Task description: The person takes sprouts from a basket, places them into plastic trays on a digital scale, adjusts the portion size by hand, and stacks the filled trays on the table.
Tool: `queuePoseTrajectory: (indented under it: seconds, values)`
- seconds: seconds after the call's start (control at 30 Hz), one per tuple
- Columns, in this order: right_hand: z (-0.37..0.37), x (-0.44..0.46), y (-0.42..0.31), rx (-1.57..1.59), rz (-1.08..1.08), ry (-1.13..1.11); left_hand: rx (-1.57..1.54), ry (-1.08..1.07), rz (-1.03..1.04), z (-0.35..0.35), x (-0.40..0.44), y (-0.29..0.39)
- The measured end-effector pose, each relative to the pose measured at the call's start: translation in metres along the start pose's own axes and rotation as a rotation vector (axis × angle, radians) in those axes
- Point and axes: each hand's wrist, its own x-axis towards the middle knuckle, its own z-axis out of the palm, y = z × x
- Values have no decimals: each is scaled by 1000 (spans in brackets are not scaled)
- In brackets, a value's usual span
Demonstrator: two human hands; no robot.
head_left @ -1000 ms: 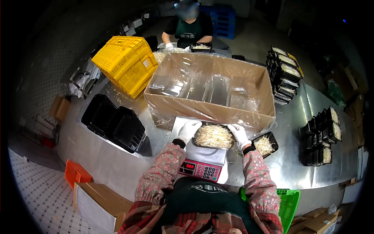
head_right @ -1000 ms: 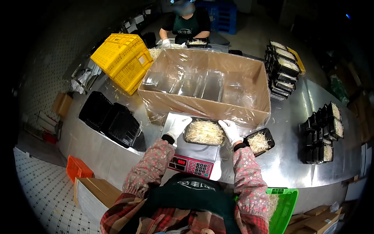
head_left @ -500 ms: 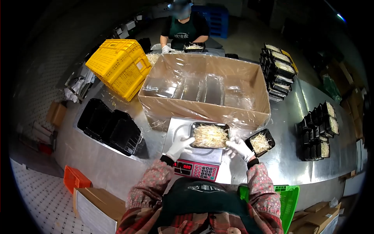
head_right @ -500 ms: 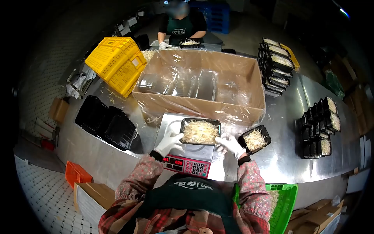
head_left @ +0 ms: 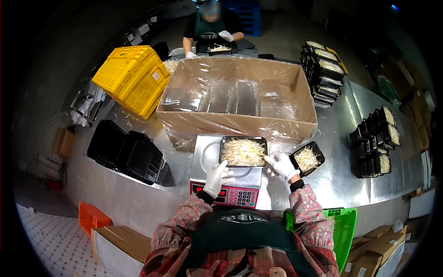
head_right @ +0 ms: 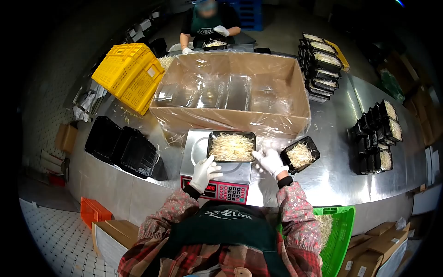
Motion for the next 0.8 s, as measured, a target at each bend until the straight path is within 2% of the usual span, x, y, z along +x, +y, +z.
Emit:
queuePoseTrajectory:
  seconds: [0.03, 0.1, 0.17, 0.23, 0.27, 0.3, 0.37, 0.43, 0.47, 0.53, 0.63, 0.7, 0.8]
  values:
    - [-7, 6, -3, -470, -304, 180, 33, -41, -55, -1, -1, -6]
    - [-8, 4, -79, -461, -149, 277, -37, -246, -203, 4, 1, -24]
    - [18, 26, -103, -363, -455, 313, 5, -278, -223, 26, -4, -32]
    - [67, 55, -96, -649, -726, 466, -96, -393, -226, 35, 8, -43]
    - [91, 68, -79, -778, -670, 396, -165, -433, -160, 36, 14, -51]
    - [105, 73, -68, -904, -609, 325, -102, -375, -105, 38, 15, -49]
    - [97, 76, -77, -810, -482, 164, -118, -390, -125, 37, 17, -40]
    - [86, 79, -77, -701, -453, 19, -133, -400, -187, 37, 19, -40]
    - [75, 80, -75, -704, -447, 42, -43, -345, -168, 36, 17, -39]
    - [43, 75, -67, -451, -341, -158, 94, -287, -140, 30, 13, -36]
    - [-3, 40, -28, -261, -352, -125, 183, -327, -112, 14, 14, -38]
    - [8, 30, 49, -223, -347, 28, 273, -288, -90, 25, 3, -29]
    - [-28, -50, 38, 159, -98, 61, 434, -429, -162, 42, -4, -26]
